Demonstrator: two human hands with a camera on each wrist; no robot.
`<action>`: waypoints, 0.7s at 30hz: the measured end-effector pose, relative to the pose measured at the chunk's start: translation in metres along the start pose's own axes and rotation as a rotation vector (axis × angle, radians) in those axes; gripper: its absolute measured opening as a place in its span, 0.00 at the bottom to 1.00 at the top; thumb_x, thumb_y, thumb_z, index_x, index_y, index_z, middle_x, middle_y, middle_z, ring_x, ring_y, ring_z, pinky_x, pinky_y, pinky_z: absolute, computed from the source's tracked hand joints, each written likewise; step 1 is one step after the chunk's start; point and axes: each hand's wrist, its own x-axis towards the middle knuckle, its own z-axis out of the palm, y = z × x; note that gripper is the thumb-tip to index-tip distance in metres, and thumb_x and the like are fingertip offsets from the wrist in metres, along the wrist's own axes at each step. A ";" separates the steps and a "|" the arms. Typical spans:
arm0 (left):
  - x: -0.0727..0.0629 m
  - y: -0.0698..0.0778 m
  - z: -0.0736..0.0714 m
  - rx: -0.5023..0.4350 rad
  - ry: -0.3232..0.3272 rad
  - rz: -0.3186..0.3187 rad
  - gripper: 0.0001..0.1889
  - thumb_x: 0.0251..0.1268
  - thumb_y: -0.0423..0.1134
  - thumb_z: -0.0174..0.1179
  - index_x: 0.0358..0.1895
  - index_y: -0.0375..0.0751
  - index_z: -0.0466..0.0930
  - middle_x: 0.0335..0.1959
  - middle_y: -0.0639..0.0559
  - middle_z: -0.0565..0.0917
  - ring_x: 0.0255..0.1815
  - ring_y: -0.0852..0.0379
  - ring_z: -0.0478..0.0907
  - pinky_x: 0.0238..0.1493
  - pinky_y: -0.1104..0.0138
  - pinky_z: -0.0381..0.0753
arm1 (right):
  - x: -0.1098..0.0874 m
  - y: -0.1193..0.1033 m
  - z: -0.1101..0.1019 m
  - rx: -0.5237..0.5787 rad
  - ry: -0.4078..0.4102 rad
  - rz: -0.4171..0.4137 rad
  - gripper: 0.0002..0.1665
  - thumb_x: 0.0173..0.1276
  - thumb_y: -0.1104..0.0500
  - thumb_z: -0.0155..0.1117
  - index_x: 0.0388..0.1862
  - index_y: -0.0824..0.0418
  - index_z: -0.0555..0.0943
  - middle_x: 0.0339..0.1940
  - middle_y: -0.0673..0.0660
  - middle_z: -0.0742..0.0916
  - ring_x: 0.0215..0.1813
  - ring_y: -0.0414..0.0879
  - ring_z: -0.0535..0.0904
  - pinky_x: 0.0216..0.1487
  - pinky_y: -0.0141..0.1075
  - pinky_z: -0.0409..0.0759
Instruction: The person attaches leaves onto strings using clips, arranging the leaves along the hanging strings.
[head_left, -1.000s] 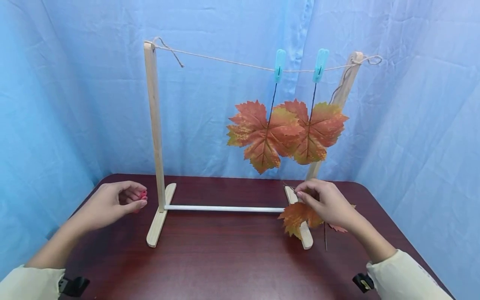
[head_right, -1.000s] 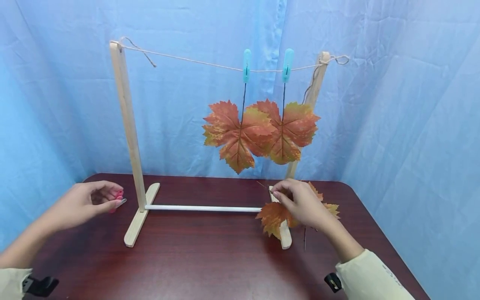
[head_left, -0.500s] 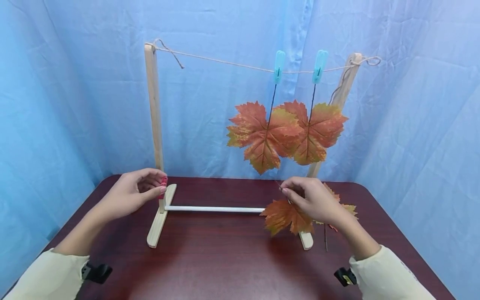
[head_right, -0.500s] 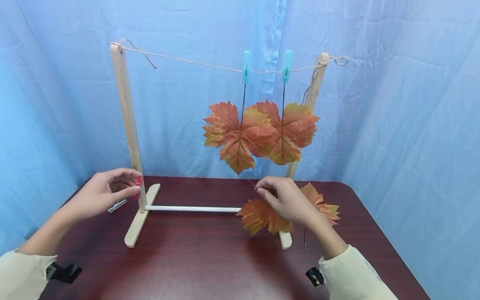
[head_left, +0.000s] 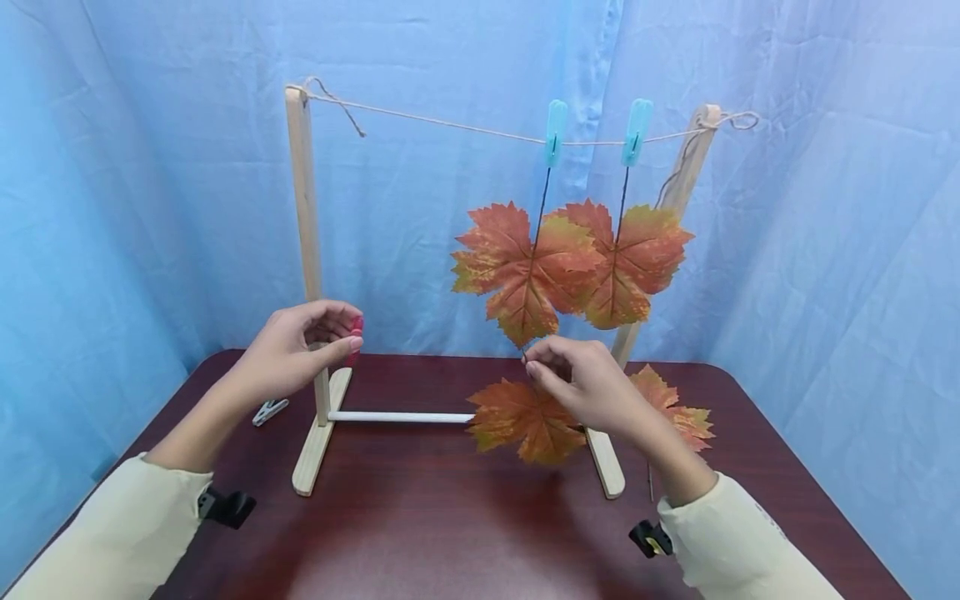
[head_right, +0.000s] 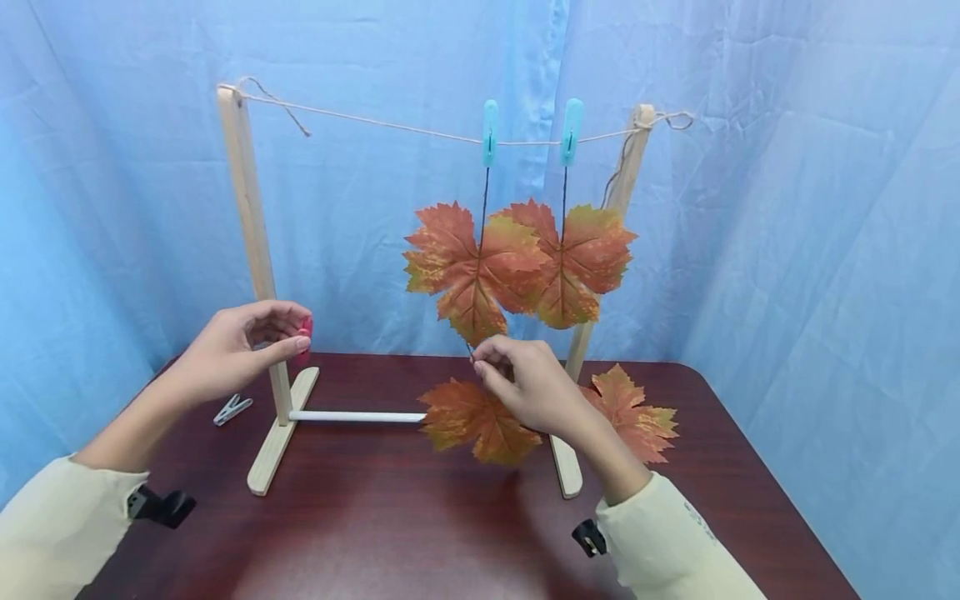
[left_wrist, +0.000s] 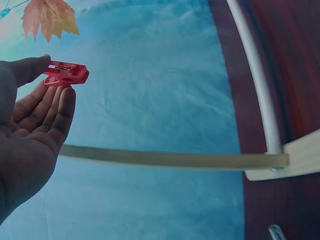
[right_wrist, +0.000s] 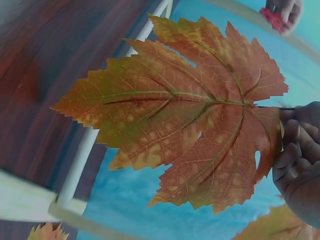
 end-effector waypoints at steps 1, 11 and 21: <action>0.003 0.003 0.000 0.000 0.006 0.009 0.14 0.72 0.38 0.66 0.55 0.37 0.81 0.41 0.48 0.86 0.43 0.55 0.82 0.44 0.70 0.82 | 0.002 -0.002 0.001 0.003 0.011 -0.003 0.04 0.75 0.65 0.64 0.43 0.58 0.84 0.27 0.47 0.84 0.22 0.37 0.70 0.23 0.32 0.71; 0.038 0.026 0.001 -0.024 0.082 0.113 0.16 0.72 0.38 0.66 0.57 0.36 0.81 0.42 0.48 0.86 0.44 0.55 0.82 0.47 0.72 0.81 | 0.027 -0.027 0.010 -0.002 0.161 0.000 0.05 0.75 0.62 0.65 0.44 0.61 0.86 0.28 0.47 0.87 0.25 0.37 0.77 0.26 0.33 0.75; 0.075 0.056 -0.003 0.006 0.162 0.266 0.16 0.72 0.35 0.65 0.58 0.31 0.80 0.46 0.45 0.85 0.46 0.55 0.83 0.50 0.72 0.81 | 0.055 -0.053 0.012 0.067 0.255 0.132 0.06 0.76 0.60 0.64 0.44 0.61 0.86 0.29 0.50 0.88 0.28 0.40 0.82 0.33 0.38 0.81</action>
